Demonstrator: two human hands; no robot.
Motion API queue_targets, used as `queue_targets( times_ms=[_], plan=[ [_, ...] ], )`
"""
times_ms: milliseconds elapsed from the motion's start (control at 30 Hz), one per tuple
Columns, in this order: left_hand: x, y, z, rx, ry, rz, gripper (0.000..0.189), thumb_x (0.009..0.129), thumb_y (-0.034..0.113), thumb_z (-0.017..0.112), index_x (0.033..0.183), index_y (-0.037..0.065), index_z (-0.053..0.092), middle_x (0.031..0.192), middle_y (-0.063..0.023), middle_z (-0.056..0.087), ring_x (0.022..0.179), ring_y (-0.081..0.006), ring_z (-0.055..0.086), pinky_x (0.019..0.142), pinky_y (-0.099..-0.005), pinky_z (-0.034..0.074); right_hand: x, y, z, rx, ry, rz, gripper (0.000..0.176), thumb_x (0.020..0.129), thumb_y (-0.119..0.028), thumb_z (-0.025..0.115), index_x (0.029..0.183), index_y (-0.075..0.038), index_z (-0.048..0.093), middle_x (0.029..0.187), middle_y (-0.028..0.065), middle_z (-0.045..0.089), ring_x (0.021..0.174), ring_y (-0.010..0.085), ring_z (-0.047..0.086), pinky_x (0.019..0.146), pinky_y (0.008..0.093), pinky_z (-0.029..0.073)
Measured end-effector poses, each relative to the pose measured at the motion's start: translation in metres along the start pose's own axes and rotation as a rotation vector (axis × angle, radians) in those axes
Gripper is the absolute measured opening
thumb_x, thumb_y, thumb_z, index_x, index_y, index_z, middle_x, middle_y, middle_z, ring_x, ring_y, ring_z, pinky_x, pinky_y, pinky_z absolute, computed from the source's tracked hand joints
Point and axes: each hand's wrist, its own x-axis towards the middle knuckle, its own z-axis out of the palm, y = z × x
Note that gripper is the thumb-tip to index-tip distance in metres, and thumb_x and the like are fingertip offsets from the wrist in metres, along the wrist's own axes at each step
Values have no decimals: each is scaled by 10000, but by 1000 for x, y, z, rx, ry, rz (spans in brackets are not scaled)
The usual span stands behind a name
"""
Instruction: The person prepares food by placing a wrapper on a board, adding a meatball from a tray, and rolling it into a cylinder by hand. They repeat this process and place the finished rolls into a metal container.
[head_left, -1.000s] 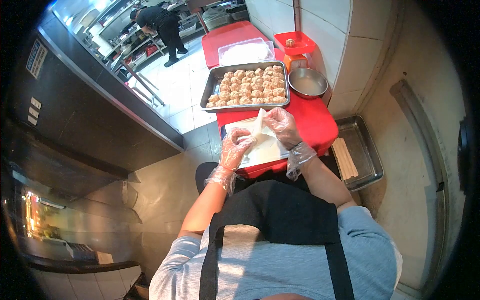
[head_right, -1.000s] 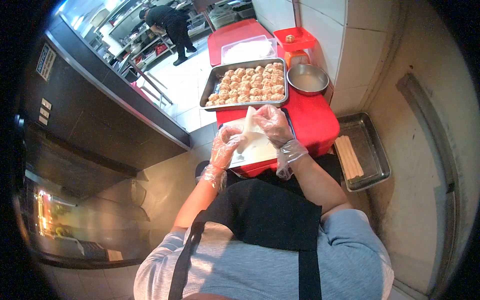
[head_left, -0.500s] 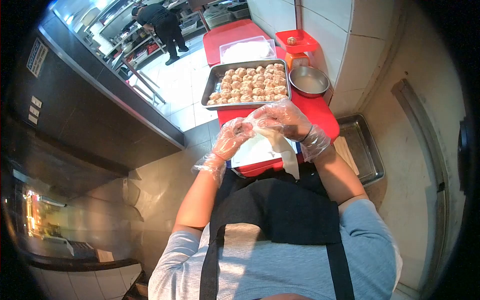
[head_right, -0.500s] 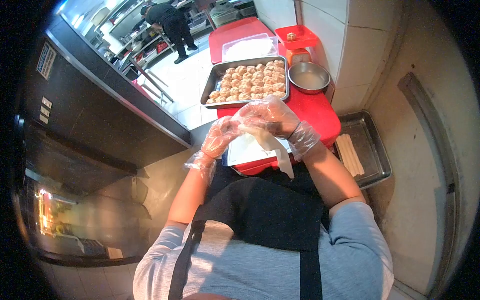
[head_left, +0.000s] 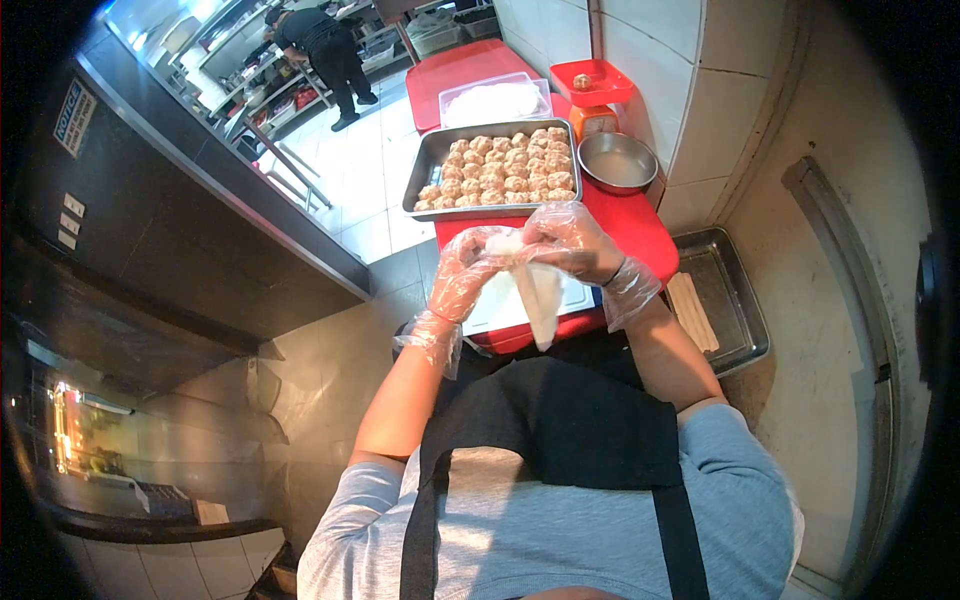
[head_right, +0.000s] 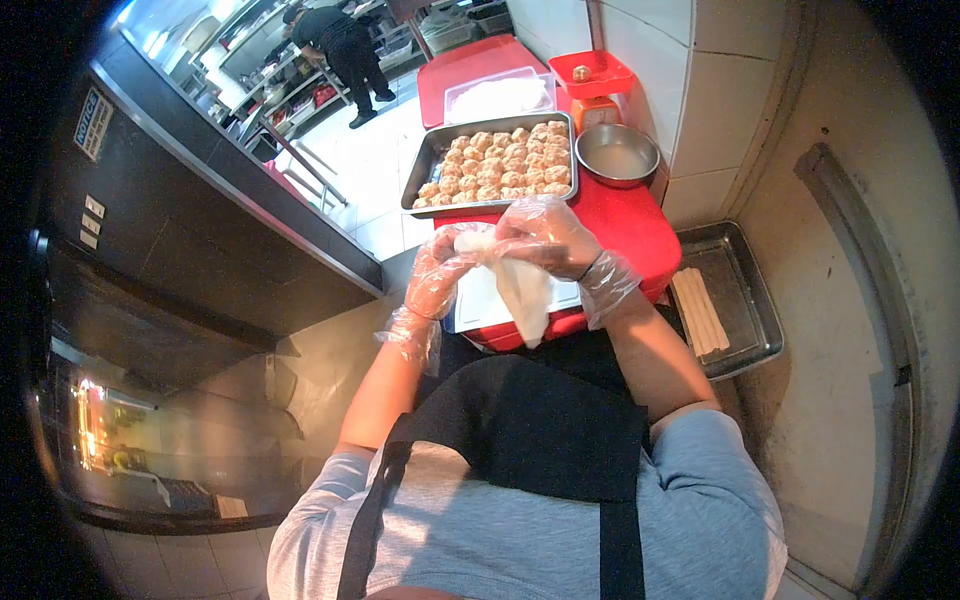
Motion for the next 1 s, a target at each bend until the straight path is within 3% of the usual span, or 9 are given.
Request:
queue_targets(
  times_ms=[133, 167, 200, 300, 400, 600, 800, 900, 1000],
  plan=[
    [5, 7, -11, 25, 15, -87, 182, 793, 93, 753, 892, 43, 608, 908, -22, 602, 830, -104, 556, 753, -261, 471, 2, 2, -8, 175, 60, 156, 276, 837, -277, 681, 862, -6, 634, 793, 123, 620, 805, 228, 607, 736, 347, 455],
    [5, 9, -10, 61, 56, -82, 168, 801, 94, 744, 880, 43, 605, 875, -18, 586, 796, -103, 539, 726, -259, 469, 3, 5, -5, 111, 118, 83, 253, 878, -269, 629, 908, -18, 643, 805, 159, 638, 764, 305, 632, 707, 395, 477],
    [8, 16, -11, 220, 88, -77, 146, 818, 87, 722, 882, 29, 604, 892, -33, 608, 828, -113, 568, 755, -255, 468, 6, 3, -5, 19, 139, 94, 241, 875, -262, 639, 895, -22, 645, 796, 156, 638, 765, 311, 628, 705, 387, 474],
    [13, 14, -12, 24, 154, -31, 246, 848, 89, 692, 1047, 6, 574, 1010, -84, 619, 931, -153, 599, 858, -278, 476, 14, -3, -6, -285, 183, 64, 208, 879, -245, 645, 876, -38, 668, 802, 153, 655, 767, 352, 620, 691, 403, 472],
    [14, 15, -7, -60, 144, -27, 393, 855, 88, 686, 1196, -1, 513, 1138, -125, 590, 1023, -185, 592, 929, -309, 473, 17, 5, -5, -536, 136, 89, 284, 927, -330, 556, 990, -85, 685, 894, 139, 675, 857, 323, 651, 738, 441, 485],
    [15, 13, 5, -150, 145, 99, 532, 845, 97, 676, 1324, 36, 451, 1227, -113, 535, 1125, -207, 542, 988, -328, 440, 21, 0, -11, -114, 130, 119, 275, 916, -294, 586, 983, -48, 688, 989, 123, 687, 907, 297, 653, 829, 389, 489],
    [19, 15, -7, 91, 98, -9, 239, 835, 54, 666, 1063, 28, 599, 1045, -59, 618, 967, -139, 571, 876, -275, 446, 22, -1, -5, 222, 183, 272, 248, 900, -240, 626, 958, -5, 675, 908, 90, 680, 860, 179, 632, 804, 317, 479],
    [21, 5, -8, -6, 181, -11, 106, 844, 58, 660, 940, 37, 621, 946, -34, 638, 902, -120, 576, 851, -260, 441, 20, -1, -3, 350, 196, 367, 247, 900, -243, 633, 945, -4, 675, 873, 69, 669, 824, 140, 605, 782, 292, 473],
    [23, -2, -14, 103, 199, 50, 175, 849, 97, 665, 998, 9, 647, 922, -38, 662, 847, -115, 592, 791, -267, 468, 20, -4, -5, 332, 190, 354, 243, 891, -245, 647, 928, -6, 668, 841, 46, 629, 785, 121, 565, 732, 274, 463]
  ],
)
